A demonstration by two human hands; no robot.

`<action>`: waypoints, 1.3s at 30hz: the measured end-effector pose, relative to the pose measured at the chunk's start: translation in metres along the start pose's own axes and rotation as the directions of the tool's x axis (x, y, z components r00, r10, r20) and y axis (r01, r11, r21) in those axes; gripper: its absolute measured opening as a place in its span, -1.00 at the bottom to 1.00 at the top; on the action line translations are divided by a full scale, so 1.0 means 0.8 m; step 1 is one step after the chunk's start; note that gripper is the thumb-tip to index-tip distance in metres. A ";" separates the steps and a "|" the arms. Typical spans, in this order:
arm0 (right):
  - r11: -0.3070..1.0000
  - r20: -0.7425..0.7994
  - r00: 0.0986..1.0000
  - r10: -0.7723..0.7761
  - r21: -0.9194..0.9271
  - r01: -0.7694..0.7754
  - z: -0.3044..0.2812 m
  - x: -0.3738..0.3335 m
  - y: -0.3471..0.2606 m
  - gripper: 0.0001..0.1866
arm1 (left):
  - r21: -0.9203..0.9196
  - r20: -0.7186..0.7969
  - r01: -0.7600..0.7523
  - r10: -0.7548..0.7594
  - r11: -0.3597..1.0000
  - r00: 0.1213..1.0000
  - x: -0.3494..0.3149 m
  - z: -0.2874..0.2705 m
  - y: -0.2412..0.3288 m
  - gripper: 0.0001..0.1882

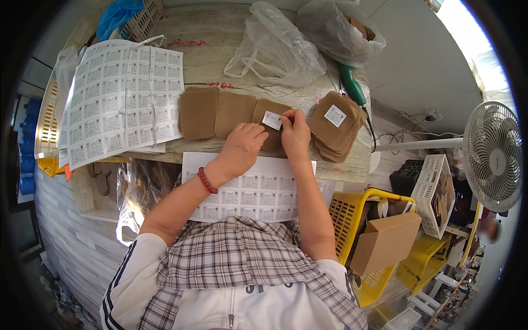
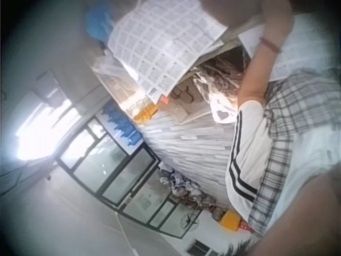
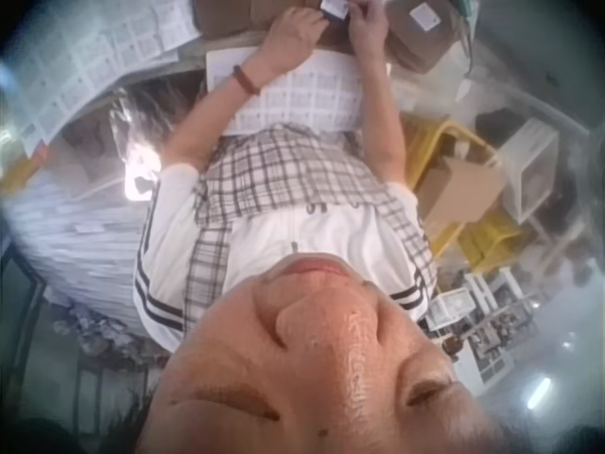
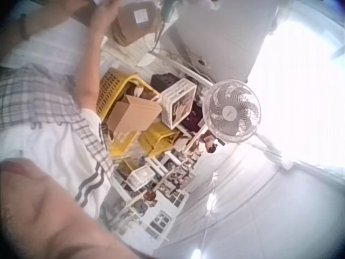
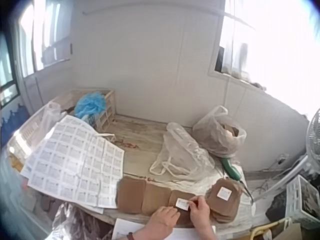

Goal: The person applies adhesive labels to small brown pads at a workbench. They peel labels from a sheet, place them on the pads, and stack the labeled pads. The person also handles a plastic bag and retrieves more pads from a basket.

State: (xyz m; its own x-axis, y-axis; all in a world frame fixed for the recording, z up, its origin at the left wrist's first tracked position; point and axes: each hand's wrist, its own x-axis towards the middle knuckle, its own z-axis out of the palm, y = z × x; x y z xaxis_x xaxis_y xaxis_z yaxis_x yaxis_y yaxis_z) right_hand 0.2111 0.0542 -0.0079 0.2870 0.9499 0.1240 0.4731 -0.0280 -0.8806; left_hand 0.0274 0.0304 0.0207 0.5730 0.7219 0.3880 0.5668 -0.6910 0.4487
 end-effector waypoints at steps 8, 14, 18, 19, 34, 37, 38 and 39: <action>0.994 0.015 1.000 0.004 -0.106 -0.002 -0.001 0.002 -0.003 -0.91 | -0.016 -0.036 -0.008 0.007 1.000 0.999 0.000 0.000 0.000 -0.75; 0.990 -0.002 1.000 -0.005 -0.144 0.004 0.000 -0.001 -0.012 -0.93 | -0.071 -0.032 0.109 -0.112 0.991 0.993 0.001 -0.001 0.004 -0.66; 0.989 -0.010 1.000 -0.018 -0.150 0.016 0.001 -0.003 -0.017 -0.94 | -0.073 -0.082 0.079 -0.085 0.994 0.993 0.002 0.001 0.006 -0.54; 0.988 -0.012 1.000 -0.018 -0.153 0.016 0.001 -0.004 -0.019 -0.94 | -0.033 -0.070 0.063 -0.065 0.997 0.995 0.000 0.007 0.003 -0.53; 0.840 -0.111 0.938 -0.328 -0.489 0.236 0.017 -0.016 -0.013 -0.76 | 0.094 -0.011 0.046 -0.046 0.994 0.999 -0.006 0.016 0.007 -0.54; 0.837 -0.120 0.935 -0.334 -0.494 0.235 0.018 -0.015 -0.010 -0.83 | 0.065 -0.032 0.048 -0.046 0.997 0.998 -0.006 0.015 0.007 -0.53; 0.838 -0.116 0.938 -0.326 -0.495 0.230 0.017 -0.014 -0.011 -0.86 | 0.058 -0.038 0.044 -0.041 0.997 0.998 -0.006 0.014 0.007 -0.52; 0.825 -0.118 0.934 -0.336 -0.516 0.232 0.018 -0.013 -0.010 -0.89 | 0.038 -0.023 0.050 -0.049 0.998 0.999 -0.006 0.013 0.006 -0.51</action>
State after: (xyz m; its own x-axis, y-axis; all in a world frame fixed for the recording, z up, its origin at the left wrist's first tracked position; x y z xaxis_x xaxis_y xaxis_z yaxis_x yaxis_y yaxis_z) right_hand 0.1925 0.0493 -0.0086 0.2074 0.8600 0.4662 0.8866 0.0362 -0.4612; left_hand 0.0334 0.0228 0.0130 0.5307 0.7558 0.3835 0.6169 -0.6547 0.4368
